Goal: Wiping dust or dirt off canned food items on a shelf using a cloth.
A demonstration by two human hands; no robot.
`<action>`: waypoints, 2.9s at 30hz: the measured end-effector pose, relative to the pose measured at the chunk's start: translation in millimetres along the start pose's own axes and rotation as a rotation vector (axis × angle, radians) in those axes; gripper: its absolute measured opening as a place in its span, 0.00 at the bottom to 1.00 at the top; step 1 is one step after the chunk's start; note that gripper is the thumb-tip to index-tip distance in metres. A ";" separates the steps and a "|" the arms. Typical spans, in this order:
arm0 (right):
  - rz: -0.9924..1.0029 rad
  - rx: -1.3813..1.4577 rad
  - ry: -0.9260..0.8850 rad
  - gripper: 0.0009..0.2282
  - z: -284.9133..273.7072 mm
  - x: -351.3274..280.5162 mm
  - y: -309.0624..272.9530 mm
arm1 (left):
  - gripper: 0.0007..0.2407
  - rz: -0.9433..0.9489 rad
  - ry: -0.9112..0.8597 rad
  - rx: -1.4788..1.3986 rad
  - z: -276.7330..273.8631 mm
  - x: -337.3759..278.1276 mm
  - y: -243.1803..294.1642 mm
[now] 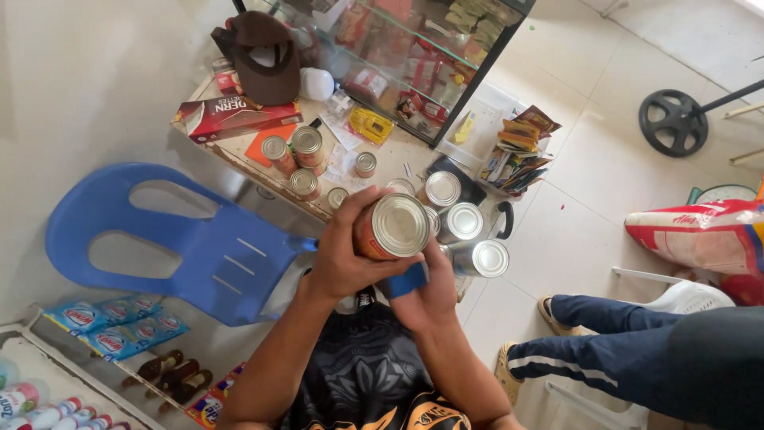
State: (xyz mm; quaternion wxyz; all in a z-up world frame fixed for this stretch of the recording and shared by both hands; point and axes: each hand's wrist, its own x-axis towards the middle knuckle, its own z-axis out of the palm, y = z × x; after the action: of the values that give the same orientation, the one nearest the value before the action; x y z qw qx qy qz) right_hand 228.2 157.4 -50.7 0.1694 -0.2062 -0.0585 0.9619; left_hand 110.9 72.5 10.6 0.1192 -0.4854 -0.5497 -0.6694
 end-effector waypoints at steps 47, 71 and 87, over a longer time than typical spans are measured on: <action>-0.201 0.138 -0.306 0.29 12.0 -46.9 -41.1 | 0.34 -0.238 0.098 -0.181 71.6 14.5 23.4; -0.823 -1.832 -0.177 0.27 107.6 -35.9 92.9 | 0.29 -0.524 0.552 -0.313 -96.0 -6.6 11.8; -1.014 -1.516 -0.809 0.26 116.2 21.9 270.8 | 0.25 -0.714 0.891 -0.640 -224.2 -98.4 22.6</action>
State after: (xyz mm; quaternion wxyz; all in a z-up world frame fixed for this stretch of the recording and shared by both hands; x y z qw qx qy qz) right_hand 79.2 -93.2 -2.9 0.3510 0.1325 -0.7916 0.4824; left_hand 59.5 -163.6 -35.3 -0.0443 0.0394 -0.3485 -0.9354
